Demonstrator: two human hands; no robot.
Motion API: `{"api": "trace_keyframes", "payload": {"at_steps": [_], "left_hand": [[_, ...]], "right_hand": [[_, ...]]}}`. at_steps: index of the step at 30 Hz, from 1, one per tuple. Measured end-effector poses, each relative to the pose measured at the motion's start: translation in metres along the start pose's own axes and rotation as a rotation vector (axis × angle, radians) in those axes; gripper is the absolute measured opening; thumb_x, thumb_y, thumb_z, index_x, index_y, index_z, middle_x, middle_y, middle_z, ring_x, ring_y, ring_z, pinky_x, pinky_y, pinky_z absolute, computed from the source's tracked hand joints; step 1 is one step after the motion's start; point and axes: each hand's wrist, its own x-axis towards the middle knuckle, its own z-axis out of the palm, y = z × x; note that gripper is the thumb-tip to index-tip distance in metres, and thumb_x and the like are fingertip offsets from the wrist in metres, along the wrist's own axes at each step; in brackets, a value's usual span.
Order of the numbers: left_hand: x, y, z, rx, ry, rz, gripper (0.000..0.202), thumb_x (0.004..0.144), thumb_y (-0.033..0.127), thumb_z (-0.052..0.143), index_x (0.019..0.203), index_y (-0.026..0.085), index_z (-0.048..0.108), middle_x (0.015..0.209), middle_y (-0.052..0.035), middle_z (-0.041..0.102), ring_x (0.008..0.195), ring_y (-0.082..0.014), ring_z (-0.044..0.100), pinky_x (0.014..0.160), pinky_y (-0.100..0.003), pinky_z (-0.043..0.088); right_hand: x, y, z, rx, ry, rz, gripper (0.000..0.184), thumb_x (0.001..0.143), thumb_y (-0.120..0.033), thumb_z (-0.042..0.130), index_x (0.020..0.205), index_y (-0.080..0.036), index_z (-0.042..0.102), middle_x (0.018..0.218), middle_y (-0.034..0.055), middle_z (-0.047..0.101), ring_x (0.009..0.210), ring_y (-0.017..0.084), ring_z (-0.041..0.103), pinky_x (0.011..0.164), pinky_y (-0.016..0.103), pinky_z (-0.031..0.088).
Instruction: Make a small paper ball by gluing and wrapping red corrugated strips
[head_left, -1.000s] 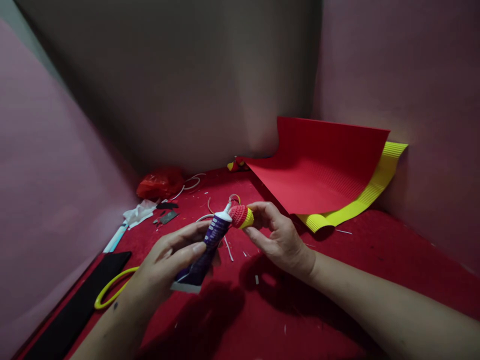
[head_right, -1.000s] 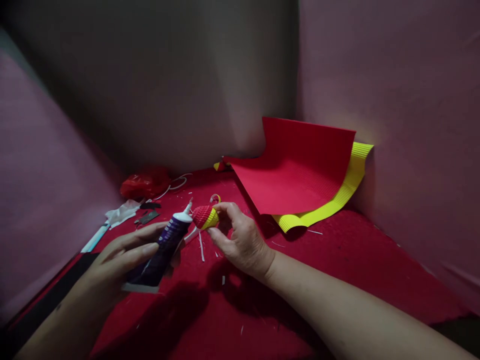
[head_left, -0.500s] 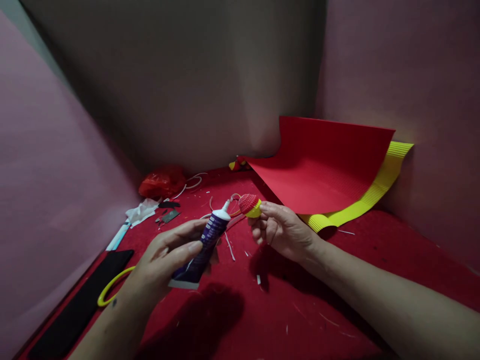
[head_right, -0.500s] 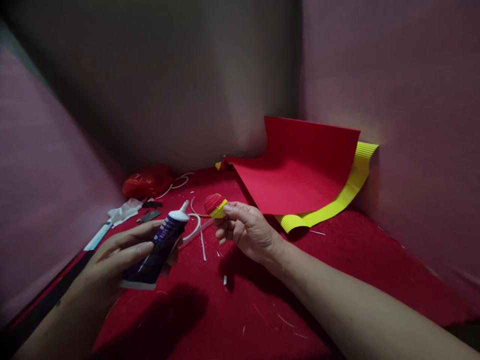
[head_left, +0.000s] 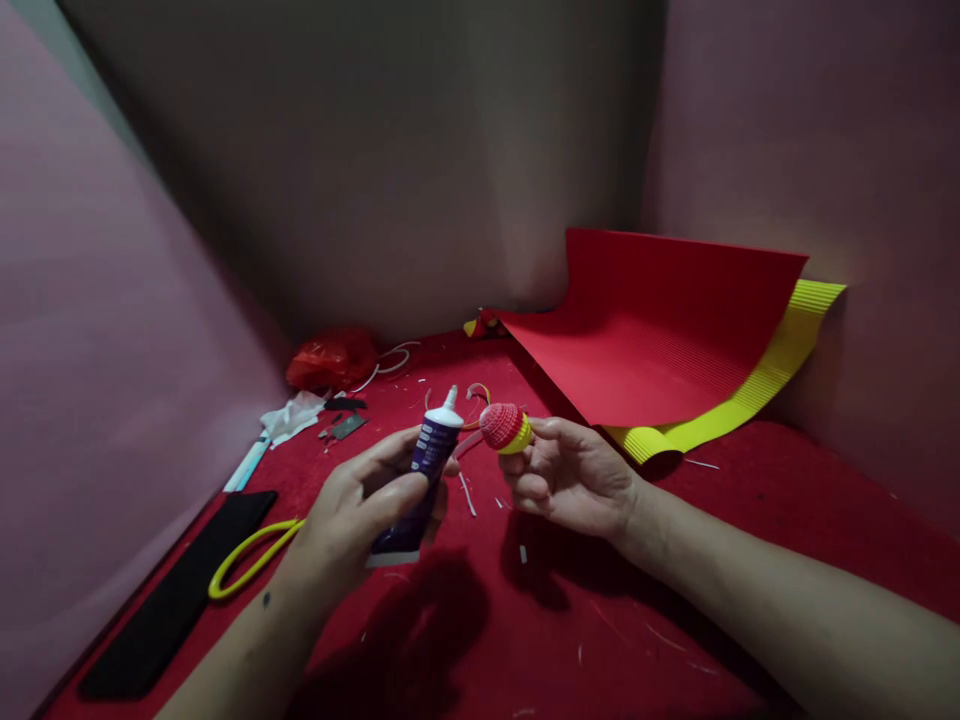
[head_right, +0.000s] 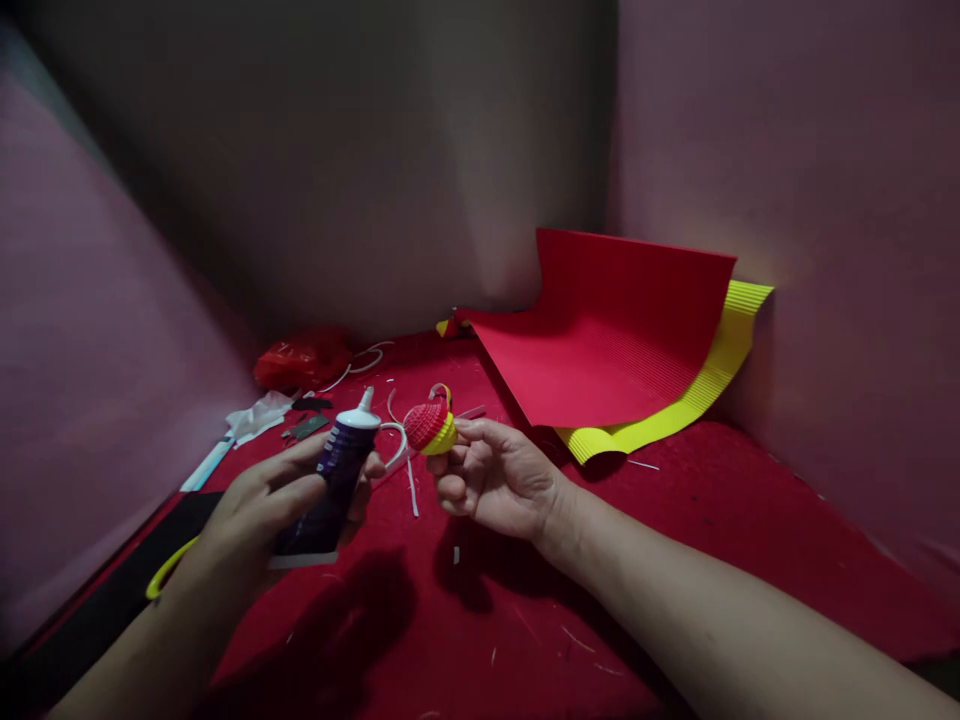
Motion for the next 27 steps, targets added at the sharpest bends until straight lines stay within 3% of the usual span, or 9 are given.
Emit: {"api": "trace_keyframes", "payload": {"at_steps": [4,7,10,14,18,23,27], "left_hand": [[0.005,-0.004,0.001,0.073,0.019,0.014,0.049,0.062,0.029,0.080,0.106,0.018,0.061,0.077,-0.0009,0.062,0.060,-0.0124,0.055,0.054,-0.022,0.046],[0.007,-0.006,0.003,0.058,0.083,0.015,0.055,0.062,0.030,0.081,0.111,0.019,0.059,0.074,0.0010,0.061,0.056,-0.0094,0.054,0.050,-0.019,0.045],[0.009,-0.009,0.004,0.052,0.058,-0.019,0.054,0.062,0.030,0.082,0.110,0.019,0.059,0.075,0.0020,0.061,0.052,-0.0081,0.055,0.047,-0.018,0.045],[0.009,-0.012,0.002,0.073,-0.004,-0.027,0.049,0.063,0.028,0.081,0.107,0.020,0.059,0.078,0.0020,0.063,0.053,-0.0077,0.058,0.048,-0.017,0.046],[0.010,-0.012,0.002,0.136,0.004,-0.061,0.047,0.067,0.029,0.079,0.108,0.021,0.058,0.064,0.0042,0.060,0.051,-0.0083,0.057,0.047,-0.016,0.045],[0.014,-0.012,0.002,0.078,0.018,-0.132,0.050,0.066,0.030,0.079,0.109,0.020,0.056,0.062,0.0041,0.059,0.048,-0.0088,0.055,0.044,-0.017,0.043],[0.017,-0.012,0.000,-0.025,0.032,-0.149,0.043,0.065,0.031,0.078,0.100,0.016,0.058,0.059,0.0027,0.059,0.045,-0.0105,0.055,0.042,-0.018,0.043]], "right_hand": [[0.000,0.007,0.000,-0.013,0.019,0.068,0.021,0.073,-0.029,0.064,0.084,-0.013,0.059,0.064,0.0021,0.062,0.045,0.008,0.047,0.049,0.022,0.034],[0.000,0.014,-0.003,-0.004,0.012,0.121,0.019,0.074,-0.029,0.064,0.070,-0.014,0.055,0.062,0.0030,0.062,0.046,0.008,0.050,0.049,0.023,0.036],[0.001,0.019,-0.007,-0.012,-0.008,0.163,0.025,0.073,-0.031,0.065,0.062,-0.015,0.050,0.062,0.0032,0.062,0.047,0.009,0.052,0.050,0.023,0.039],[0.002,0.023,-0.009,-0.033,0.020,0.188,0.020,0.075,-0.031,0.065,0.075,-0.012,0.057,0.063,0.0031,0.064,0.046,0.009,0.055,0.047,0.022,0.040],[0.003,0.023,-0.008,-0.068,0.026,0.186,0.022,0.079,-0.030,0.062,0.089,-0.010,0.061,0.066,0.0051,0.066,0.048,0.011,0.058,0.043,0.020,0.042],[0.004,0.023,-0.008,-0.153,0.026,0.192,0.025,0.082,-0.035,0.059,0.079,-0.010,0.062,0.067,0.0063,0.067,0.050,0.011,0.060,0.043,0.020,0.045],[0.006,0.023,-0.010,-0.231,0.050,0.103,0.027,0.085,-0.039,0.054,0.078,-0.013,0.060,0.067,0.0063,0.067,0.049,0.013,0.061,0.042,0.022,0.047]]}}
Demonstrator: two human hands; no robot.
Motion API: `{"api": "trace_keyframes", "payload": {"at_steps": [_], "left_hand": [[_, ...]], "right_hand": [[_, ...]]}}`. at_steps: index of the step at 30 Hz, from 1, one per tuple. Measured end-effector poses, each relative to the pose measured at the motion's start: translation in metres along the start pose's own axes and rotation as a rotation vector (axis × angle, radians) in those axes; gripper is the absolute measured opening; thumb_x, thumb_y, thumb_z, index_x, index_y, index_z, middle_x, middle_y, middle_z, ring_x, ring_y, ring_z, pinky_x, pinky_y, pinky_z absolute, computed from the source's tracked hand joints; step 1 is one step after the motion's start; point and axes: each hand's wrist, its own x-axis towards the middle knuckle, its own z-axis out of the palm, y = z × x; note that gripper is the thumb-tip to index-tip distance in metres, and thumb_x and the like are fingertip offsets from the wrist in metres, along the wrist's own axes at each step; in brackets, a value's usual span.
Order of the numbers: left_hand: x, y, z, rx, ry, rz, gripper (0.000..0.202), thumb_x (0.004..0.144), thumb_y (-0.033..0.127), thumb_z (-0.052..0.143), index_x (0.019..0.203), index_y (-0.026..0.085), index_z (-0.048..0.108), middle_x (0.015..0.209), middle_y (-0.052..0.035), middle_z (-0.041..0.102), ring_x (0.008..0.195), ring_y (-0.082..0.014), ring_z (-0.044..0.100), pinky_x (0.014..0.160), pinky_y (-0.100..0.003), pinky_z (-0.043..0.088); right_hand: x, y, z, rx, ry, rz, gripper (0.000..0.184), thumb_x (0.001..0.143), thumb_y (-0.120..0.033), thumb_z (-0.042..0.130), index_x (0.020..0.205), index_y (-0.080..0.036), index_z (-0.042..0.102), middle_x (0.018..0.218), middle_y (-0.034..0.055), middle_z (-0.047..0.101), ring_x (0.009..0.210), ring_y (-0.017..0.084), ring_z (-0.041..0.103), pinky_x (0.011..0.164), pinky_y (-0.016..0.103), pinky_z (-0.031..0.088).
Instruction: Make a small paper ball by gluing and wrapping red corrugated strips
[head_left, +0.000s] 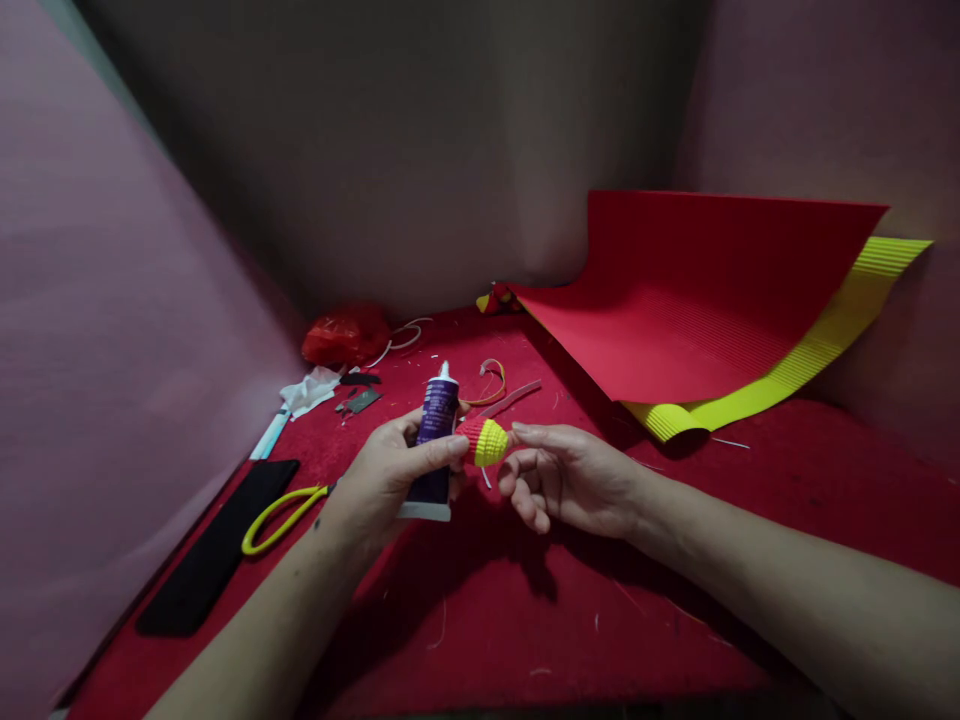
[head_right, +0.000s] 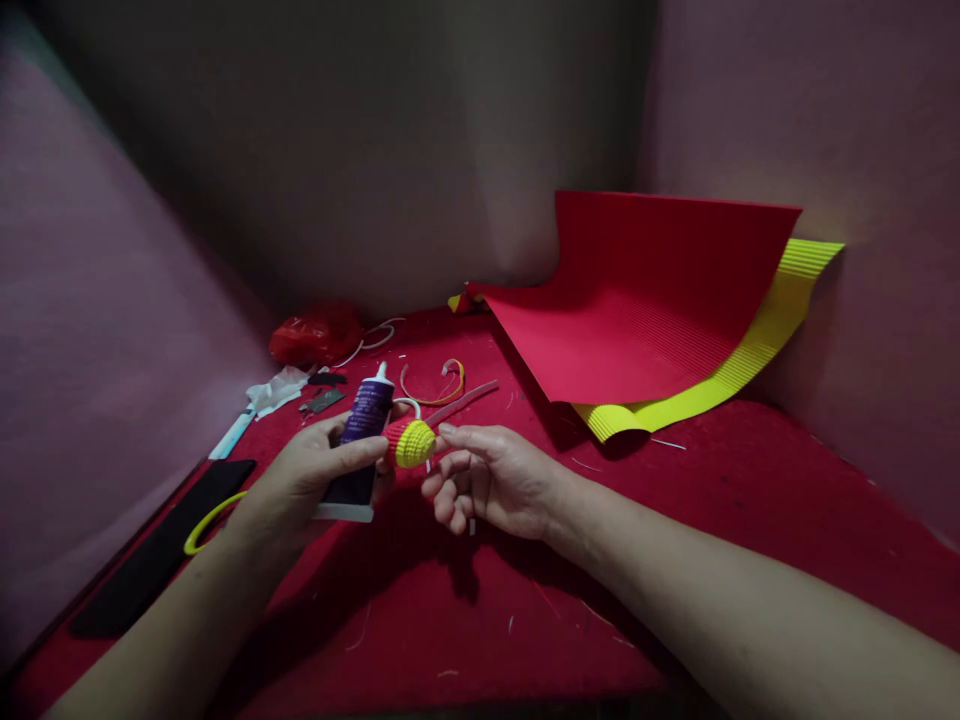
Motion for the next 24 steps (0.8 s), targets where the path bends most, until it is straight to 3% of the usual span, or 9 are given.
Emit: {"api": "trace_keyframes", "payload": {"at_steps": [4,14,18,24], "left_hand": [[0.002,0.001,-0.004,-0.077,0.028,-0.001,0.043,0.065,0.030,0.078,0.100,0.015,0.059,0.059,0.0019,0.060,0.046,-0.0106,0.056,0.043,-0.018,0.044],[0.004,0.000,-0.006,-0.060,0.076,0.010,0.036,0.066,0.029,0.078,0.094,0.016,0.058,0.060,0.0016,0.060,0.047,-0.0105,0.057,0.043,-0.019,0.045],[0.002,0.001,-0.002,-0.022,0.098,0.005,0.038,0.063,0.030,0.080,0.089,0.016,0.056,0.059,0.0020,0.059,0.045,-0.0104,0.056,0.041,-0.019,0.044],[-0.001,0.000,0.000,0.065,0.080,-0.010,0.043,0.062,0.032,0.081,0.091,0.017,0.054,0.059,0.0023,0.059,0.046,-0.0104,0.055,0.043,-0.019,0.044]], "right_hand": [[-0.001,-0.004,-0.002,0.003,0.058,-0.082,0.020,0.086,-0.035,0.053,0.089,-0.015,0.058,0.067,0.0031,0.064,0.048,0.014,0.061,0.042,0.024,0.045],[-0.004,-0.007,0.000,-0.018,0.099,-0.136,0.016,0.078,-0.029,0.059,0.087,-0.015,0.059,0.069,0.0023,0.061,0.050,0.012,0.058,0.046,0.025,0.043],[-0.004,-0.006,0.005,-0.147,0.146,-0.275,0.016,0.078,-0.030,0.061,0.088,-0.018,0.059,0.069,0.0002,0.060,0.049,0.010,0.054,0.044,0.023,0.039],[-0.006,-0.004,0.012,-0.329,0.195,-0.430,0.013,0.075,-0.018,0.059,0.088,-0.020,0.059,0.065,-0.0042,0.053,0.047,0.006,0.044,0.045,0.021,0.034]]}}
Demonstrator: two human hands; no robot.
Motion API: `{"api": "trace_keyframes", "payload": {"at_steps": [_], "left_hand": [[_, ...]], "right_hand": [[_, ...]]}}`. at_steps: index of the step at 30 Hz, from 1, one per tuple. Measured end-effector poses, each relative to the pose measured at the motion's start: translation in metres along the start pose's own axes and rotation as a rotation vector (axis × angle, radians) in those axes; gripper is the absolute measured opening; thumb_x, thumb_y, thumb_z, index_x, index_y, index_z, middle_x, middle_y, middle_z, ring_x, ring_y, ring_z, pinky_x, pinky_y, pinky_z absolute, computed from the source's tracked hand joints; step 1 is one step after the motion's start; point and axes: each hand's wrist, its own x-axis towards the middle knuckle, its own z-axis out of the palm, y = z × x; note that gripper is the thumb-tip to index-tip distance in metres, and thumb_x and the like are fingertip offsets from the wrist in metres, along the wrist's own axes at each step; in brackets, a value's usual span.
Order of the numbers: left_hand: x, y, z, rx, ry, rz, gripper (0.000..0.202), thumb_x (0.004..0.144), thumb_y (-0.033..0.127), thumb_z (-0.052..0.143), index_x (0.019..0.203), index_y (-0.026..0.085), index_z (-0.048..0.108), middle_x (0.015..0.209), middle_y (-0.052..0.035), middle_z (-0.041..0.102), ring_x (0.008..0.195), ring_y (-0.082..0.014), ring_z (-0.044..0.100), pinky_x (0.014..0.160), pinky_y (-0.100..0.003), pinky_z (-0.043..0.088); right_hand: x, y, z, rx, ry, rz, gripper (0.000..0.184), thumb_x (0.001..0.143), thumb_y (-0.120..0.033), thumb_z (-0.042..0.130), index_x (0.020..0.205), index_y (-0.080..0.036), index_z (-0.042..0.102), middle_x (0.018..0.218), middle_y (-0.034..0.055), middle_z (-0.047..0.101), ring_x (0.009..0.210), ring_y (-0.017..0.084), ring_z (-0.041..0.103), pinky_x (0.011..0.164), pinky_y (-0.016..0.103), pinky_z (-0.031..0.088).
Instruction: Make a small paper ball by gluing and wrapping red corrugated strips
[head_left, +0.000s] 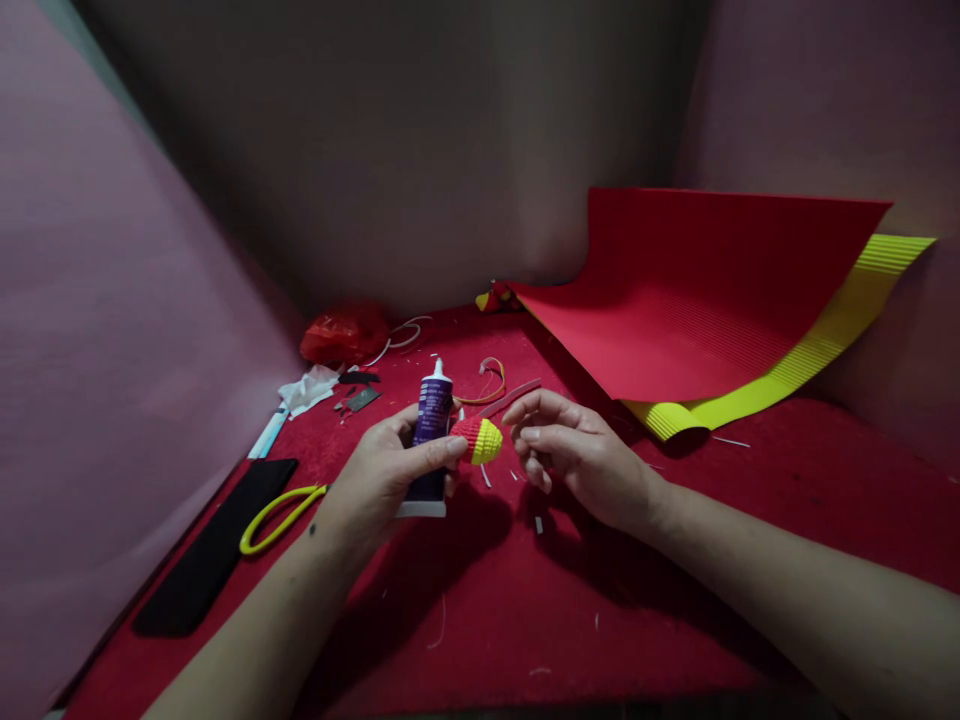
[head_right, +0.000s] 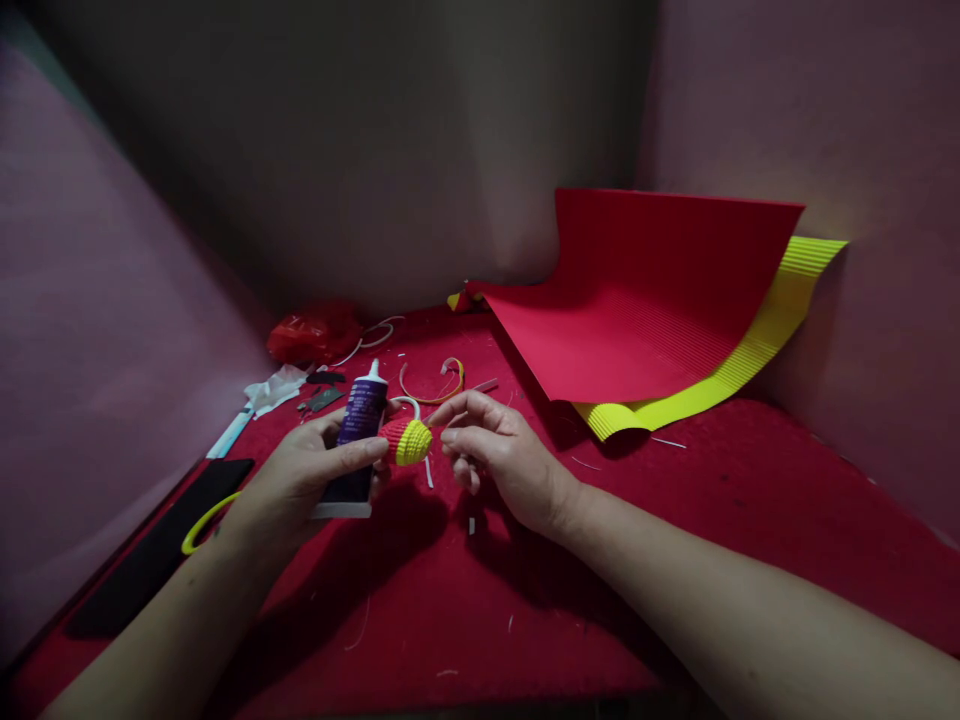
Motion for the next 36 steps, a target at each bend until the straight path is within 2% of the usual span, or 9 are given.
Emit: {"api": "trace_keyframes", "payload": {"at_steps": [7,13,18,22,28,33,36], "left_hand": [[-0.0031,0.0005,0.0007,0.130,-0.026,0.031,0.043,0.064,0.033,0.079,0.096,0.017,0.057,0.062,0.0025,0.058,0.050,-0.0105,0.054,0.045,-0.019,0.041],[-0.0029,-0.0041,-0.0023,0.149,-0.082,0.072,0.049,0.067,0.031,0.077,0.111,0.020,0.057,0.066,0.0029,0.058,0.054,-0.0112,0.054,0.048,-0.020,0.042],[-0.0043,-0.0043,-0.0031,0.160,-0.105,0.070,0.045,0.069,0.032,0.077,0.107,0.023,0.057,0.067,0.0035,0.058,0.054,-0.0101,0.055,0.049,-0.019,0.042],[-0.0038,-0.0026,-0.0021,0.159,-0.100,0.060,0.049,0.068,0.033,0.078,0.111,0.023,0.056,0.067,0.0041,0.057,0.053,-0.0098,0.054,0.048,-0.019,0.042],[-0.0044,-0.0009,-0.0023,0.140,-0.078,0.048,0.044,0.065,0.033,0.079,0.100,0.021,0.056,0.065,0.0044,0.054,0.052,-0.0098,0.054,0.046,-0.018,0.042],[-0.0040,-0.0014,-0.0027,0.119,-0.067,0.046,0.044,0.063,0.032,0.081,0.098,0.020,0.056,0.065,0.0050,0.054,0.051,-0.0086,0.053,0.045,-0.017,0.042],[-0.0038,-0.0019,-0.0029,0.116,-0.061,0.048,0.048,0.063,0.032,0.081,0.102,0.020,0.056,0.065,0.0053,0.055,0.051,-0.0086,0.054,0.045,-0.017,0.043]], "right_hand": [[-0.0015,0.0016,-0.0004,-0.172,-0.048,-0.075,0.018,0.075,-0.014,0.057,0.091,-0.021,0.059,0.070,-0.0045,0.053,0.048,0.006,0.043,0.045,0.021,0.033],[-0.0020,-0.0016,0.0012,-0.241,-0.067,-0.073,0.016,0.073,-0.017,0.058,0.089,-0.020,0.057,0.066,-0.0046,0.052,0.048,0.007,0.042,0.046,0.022,0.032],[-0.0016,-0.0022,0.0028,-0.289,-0.057,-0.072,0.015,0.074,-0.016,0.056,0.089,-0.020,0.056,0.065,-0.0044,0.050,0.050,0.008,0.042,0.047,0.024,0.032],[-0.0020,-0.0017,0.0031,-0.336,-0.026,-0.107,0.015,0.075,-0.014,0.055,0.089,-0.020,0.055,0.065,-0.0046,0.048,0.053,0.008,0.040,0.048,0.024,0.030],[-0.0039,0.0008,0.0034,-0.337,-0.047,-0.144,0.017,0.077,-0.014,0.053,0.092,-0.021,0.055,0.065,-0.0054,0.045,0.054,0.009,0.039,0.051,0.025,0.030],[-0.0027,0.0046,0.0023,-0.382,-0.037,-0.126,0.016,0.078,-0.016,0.053,0.093,-0.020,0.055,0.070,-0.0040,0.048,0.054,0.009,0.040,0.051,0.026,0.032],[-0.0013,0.0041,0.0031,-0.352,-0.025,-0.107,0.021,0.077,-0.020,0.060,0.097,-0.020,0.053,0.077,-0.0018,0.053,0.058,0.010,0.045,0.053,0.026,0.037]]}}
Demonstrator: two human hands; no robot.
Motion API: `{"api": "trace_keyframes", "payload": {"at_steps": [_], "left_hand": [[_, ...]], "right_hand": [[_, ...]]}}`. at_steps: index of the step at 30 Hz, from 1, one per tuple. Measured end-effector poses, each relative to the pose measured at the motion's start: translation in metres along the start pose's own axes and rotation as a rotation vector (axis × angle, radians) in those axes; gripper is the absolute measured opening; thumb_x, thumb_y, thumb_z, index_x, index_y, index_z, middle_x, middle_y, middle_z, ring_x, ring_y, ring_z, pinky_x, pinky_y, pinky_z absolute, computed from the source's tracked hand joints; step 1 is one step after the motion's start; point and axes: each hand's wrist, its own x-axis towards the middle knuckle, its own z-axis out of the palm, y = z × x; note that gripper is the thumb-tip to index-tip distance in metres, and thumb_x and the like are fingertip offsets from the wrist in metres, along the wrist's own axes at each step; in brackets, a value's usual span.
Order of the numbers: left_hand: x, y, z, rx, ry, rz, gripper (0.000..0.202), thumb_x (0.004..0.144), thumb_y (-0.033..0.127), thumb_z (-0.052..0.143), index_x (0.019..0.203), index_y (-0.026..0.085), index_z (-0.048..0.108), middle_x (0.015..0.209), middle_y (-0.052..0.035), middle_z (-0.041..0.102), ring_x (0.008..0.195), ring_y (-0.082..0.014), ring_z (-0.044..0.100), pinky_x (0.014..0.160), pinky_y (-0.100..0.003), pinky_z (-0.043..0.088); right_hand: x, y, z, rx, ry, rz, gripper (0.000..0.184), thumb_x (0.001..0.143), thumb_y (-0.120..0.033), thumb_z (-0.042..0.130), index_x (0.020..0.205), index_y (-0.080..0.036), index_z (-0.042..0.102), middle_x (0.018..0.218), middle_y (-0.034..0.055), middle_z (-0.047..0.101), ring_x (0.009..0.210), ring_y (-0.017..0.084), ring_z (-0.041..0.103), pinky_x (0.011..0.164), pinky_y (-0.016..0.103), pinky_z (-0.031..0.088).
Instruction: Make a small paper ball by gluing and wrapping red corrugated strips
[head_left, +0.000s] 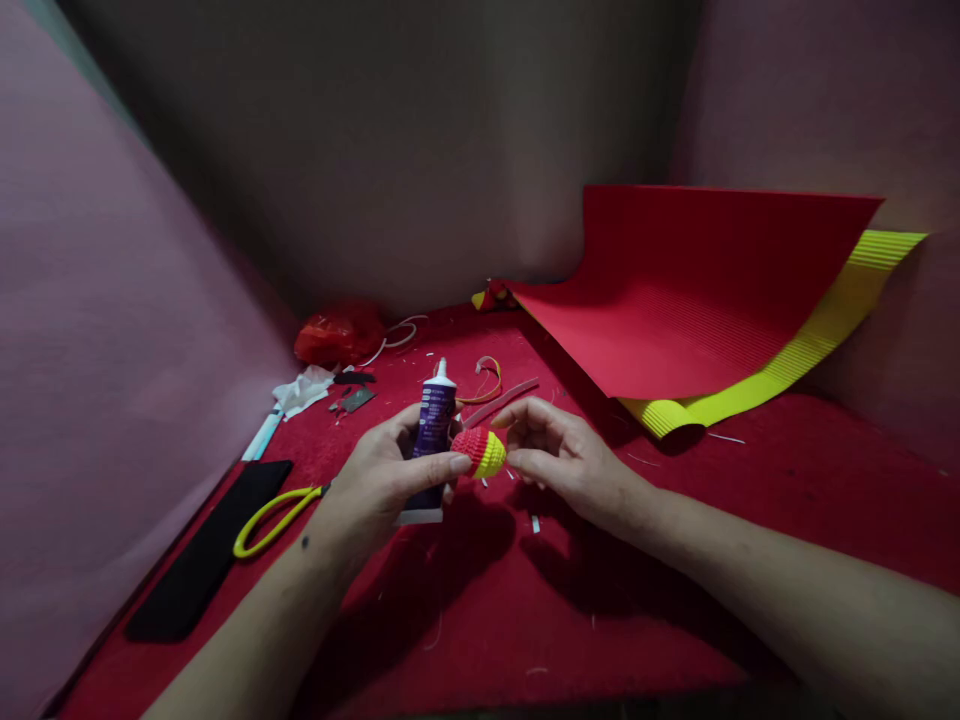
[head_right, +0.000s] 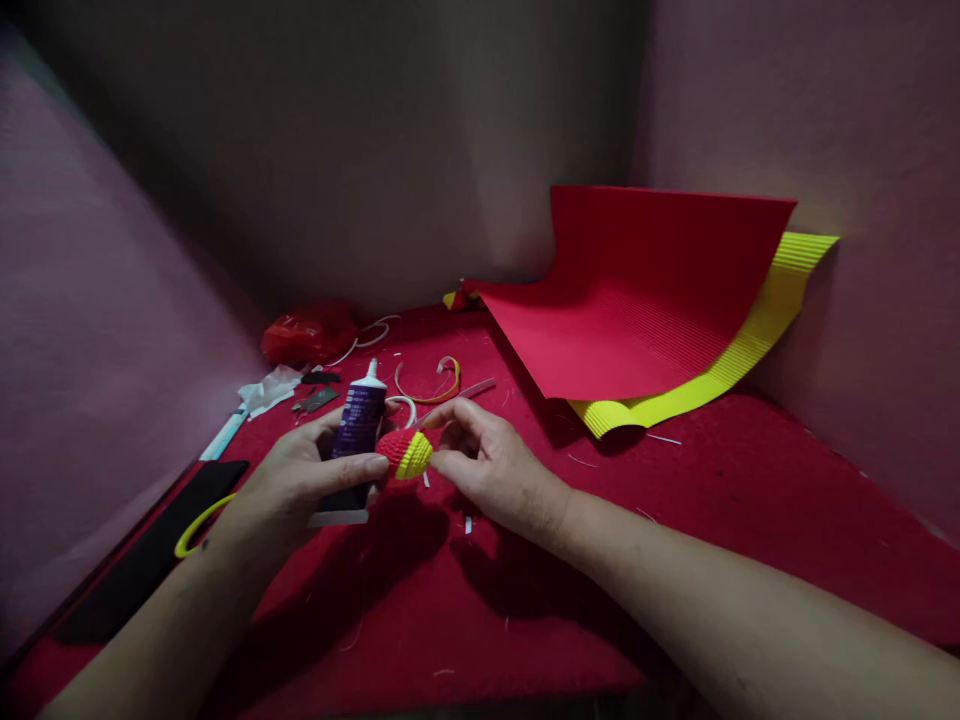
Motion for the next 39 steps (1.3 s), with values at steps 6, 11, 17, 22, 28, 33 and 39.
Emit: {"api": "trace_keyframes", "payload": {"at_steps": [6,11,17,22,28,33,39], "left_hand": [[-0.001,0.002,0.001,0.015,0.001,-0.010,0.053,0.064,0.033,0.081,0.108,0.021,0.055,0.065,0.0054,0.056,0.051,-0.0082,0.055,0.045,-0.017,0.044],[0.000,0.001,0.001,0.001,-0.019,0.001,0.050,0.065,0.034,0.080,0.106,0.020,0.055,0.065,0.0058,0.055,0.052,-0.0079,0.055,0.047,-0.017,0.045],[0.000,-0.002,0.002,-0.070,-0.048,-0.003,0.052,0.068,0.036,0.078,0.110,0.019,0.052,0.068,0.0019,0.061,0.053,-0.0106,0.058,0.049,-0.020,0.048],[-0.001,0.004,0.000,0.041,-0.005,0.045,0.044,0.069,0.038,0.077,0.103,0.019,0.056,0.071,0.0028,0.058,0.054,-0.0081,0.054,0.050,-0.018,0.045],[-0.010,0.010,-0.008,0.308,-0.108,0.164,0.037,0.072,0.038,0.074,0.100,0.019,0.059,0.075,0.0037,0.053,0.060,-0.0067,0.046,0.053,-0.017,0.041],[-0.015,0.010,-0.008,0.513,-0.271,0.180,0.031,0.077,0.037,0.070,0.101,0.022,0.059,0.071,0.0051,0.049,0.059,-0.0077,0.044,0.051,-0.017,0.039],[-0.013,0.009,0.001,0.400,-0.381,0.013,0.030,0.079,0.040,0.066,0.102,0.023,0.056,0.061,0.0084,0.043,0.051,-0.0064,0.042,0.045,-0.016,0.037]], "right_hand": [[0.003,0.002,0.004,0.156,-0.026,0.062,0.044,0.064,-0.023,0.077,0.100,-0.019,0.051,0.099,0.0051,0.060,0.076,0.014,0.055,0.068,0.031,0.046],[0.004,0.004,0.005,0.205,-0.018,0.076,0.033,0.067,-0.022,0.075,0.093,-0.019,0.054,0.088,0.0022,0.062,0.072,0.013,0.057,0.063,0.028,0.045],[0.003,0.003,0.001,0.287,-0.006,0.166,0.024,0.070,-0.024,0.074,0.087,-0.016,0.059,0.070,0.0001,0.063,0.057,0.011,0.057,0.058,0.028,0.044],[0.007,0.005,-0.007,0.562,-0.005,0.177,0.018,0.070,-0.022,0.073,0.083,-0.013,0.065,0.075,0.0043,0.064,0.064,0.014,0.060,0.062,0.030,0.047],[0.013,0.003,-0.016,0.701,0.069,0.253,0.013,0.067,-0.021,0.072,0.076,-0.012,0.069,0.074,0.0059,0.065,0.063,0.014,0.058,0.062,0.030,0.047],[0.016,0.002,-0.018,0.709,0.150,0.260,0.015,0.067,-0.023,0.073,0.075,-0.012,0.068,0.073,0.0050,0.065,0.063,0.014,0.058,0.062,0.029,0.047],[0.015,0.001,-0.016,0.646,0.127,0.183,0.017,0.066,-0.020,0.074,0.079,-0.014,0.064,0.077,0.0038,0.065,0.065,0.015,0.058,0.064,0.031,0.046]]}}
